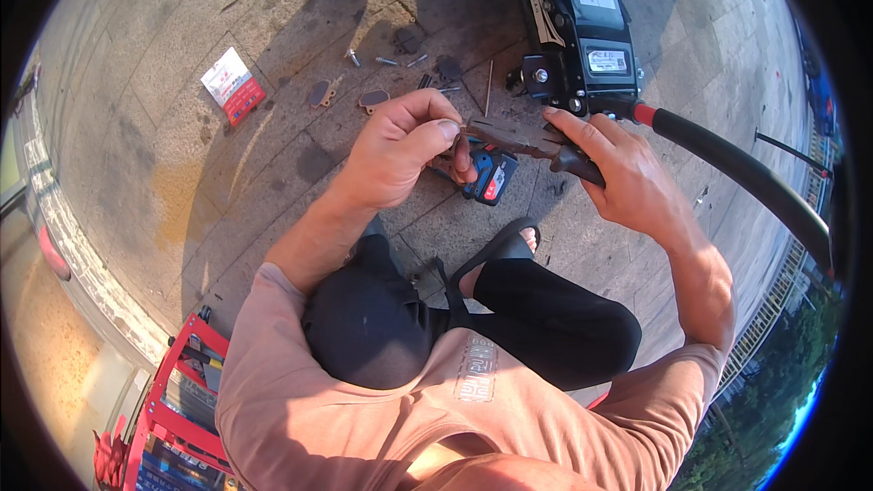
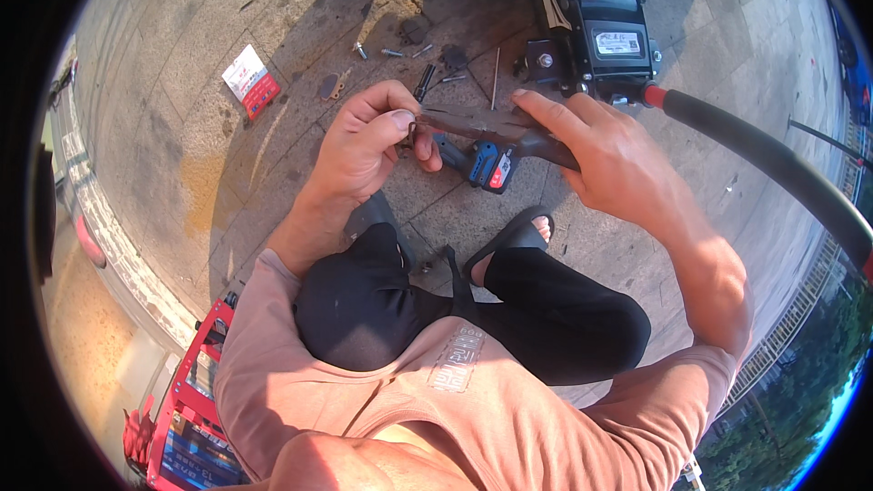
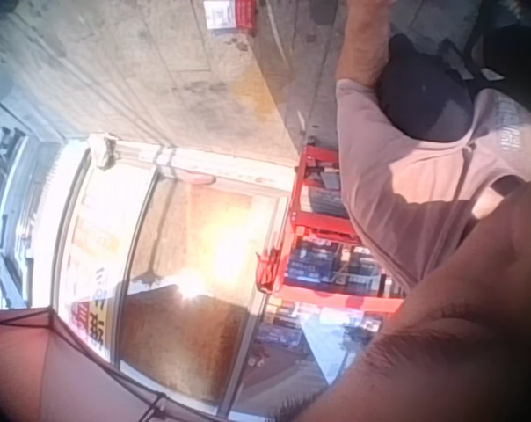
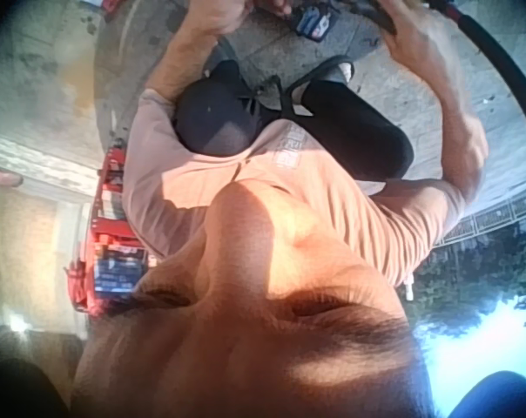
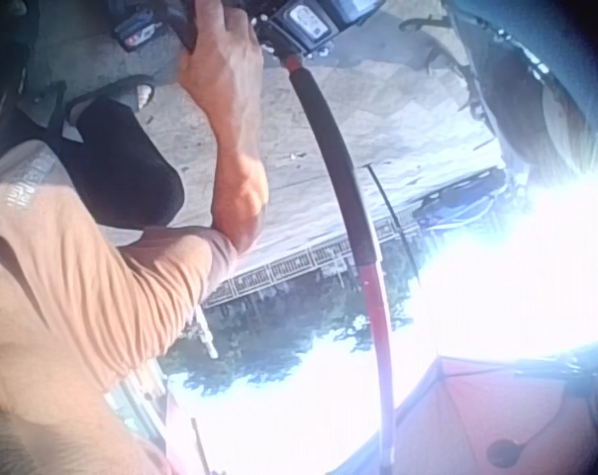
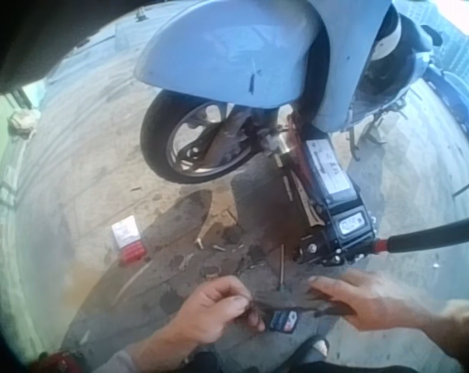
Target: The person sits on the ground and uses pliers to bend small metal pins, then inserts them into brake pads. They handle multiple brake pads and pins, repeatedly bending and inserting the pins to secure the pads.
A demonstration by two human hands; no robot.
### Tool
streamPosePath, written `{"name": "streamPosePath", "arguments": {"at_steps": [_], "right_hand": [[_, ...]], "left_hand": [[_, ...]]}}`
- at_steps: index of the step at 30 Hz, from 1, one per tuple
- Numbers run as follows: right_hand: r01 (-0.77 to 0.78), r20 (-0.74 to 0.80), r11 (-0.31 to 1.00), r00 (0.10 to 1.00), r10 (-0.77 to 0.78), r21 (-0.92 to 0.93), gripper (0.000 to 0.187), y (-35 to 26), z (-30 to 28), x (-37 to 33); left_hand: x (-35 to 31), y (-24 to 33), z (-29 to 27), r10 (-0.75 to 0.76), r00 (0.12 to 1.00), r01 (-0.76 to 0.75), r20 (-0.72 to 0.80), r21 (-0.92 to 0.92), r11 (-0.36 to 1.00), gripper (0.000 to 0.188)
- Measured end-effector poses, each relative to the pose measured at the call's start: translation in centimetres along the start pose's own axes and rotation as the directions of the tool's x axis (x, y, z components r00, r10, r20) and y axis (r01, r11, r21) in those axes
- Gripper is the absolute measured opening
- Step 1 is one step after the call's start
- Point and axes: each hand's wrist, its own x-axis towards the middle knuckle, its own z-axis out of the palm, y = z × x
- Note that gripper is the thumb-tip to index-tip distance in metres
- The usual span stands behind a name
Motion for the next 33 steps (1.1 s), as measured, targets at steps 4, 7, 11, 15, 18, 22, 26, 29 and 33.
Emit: {"name": "streamPosePath", "arguments": {"at_steps": [4,7,11,15,18,22,26,29,33], "right_hand": [[-0.030,0.035,0.989,0.999,0.036,-0.148,0.072,-0.1,-1.5,0.0],[-0.006,0.008,0.980,1.000,0.008,-0.199,0.072,-0.3,-2.3,0.2],[0.021,0.027,0.972,1.000,-0.015,-0.234,0.070,-0.5,-3.1,0.6],[0.041,0.043,0.975,0.999,-0.032,-0.217,0.067,-0.7,-3.9,0.8],[0.062,0.057,0.980,0.997,-0.052,-0.187,0.060,-0.9,-4.3,0.6],[0.073,0.050,0.960,0.997,-0.062,-0.271,0.052,-1.0,-3.7,0.4],[-0.009,0.026,0.999,1.000,0.011,-0.054,0.054,-1.0,-2.2,0.2],[-0.051,0.046,0.994,0.998,0.047,0.094,0.057,-0.7,-1.6,0.0],[-0.151,0.139,0.974,0.982,0.129,0.168,0.057,-0.5,-1.5,-0.5]], "left_hand": [[0.3,0.0,0.2,-0.089,0.993,0.093,-0.076,0.044,0.995,0.010],[0.3,0.2,0.0,-0.129,0.990,0.132,-0.061,0.037,0.991,0.011],[0.3,0.5,-0.4,-0.148,0.988,0.150,-0.049,0.027,0.988,0.010],[0.3,0.5,-0.5,-0.163,0.986,0.164,-0.015,0.016,0.986,0.010],[0.1,0.2,-0.3,-0.093,0.995,0.092,-0.022,-0.007,0.996,0.009],[0.2,-0.1,-0.2,-0.052,0.998,0.051,-0.033,-0.021,0.998,0.009],[0.3,-0.1,-0.8,-0.062,0.998,0.060,-0.013,-0.140,0.988,0.010],[0.3,-0.1,-1.3,-0.068,0.995,0.055,-0.066,-0.186,0.981,0.012],[0.5,-0.2,-1.8,-0.044,0.995,0.023,-0.085,-0.238,0.971,0.014]]}}
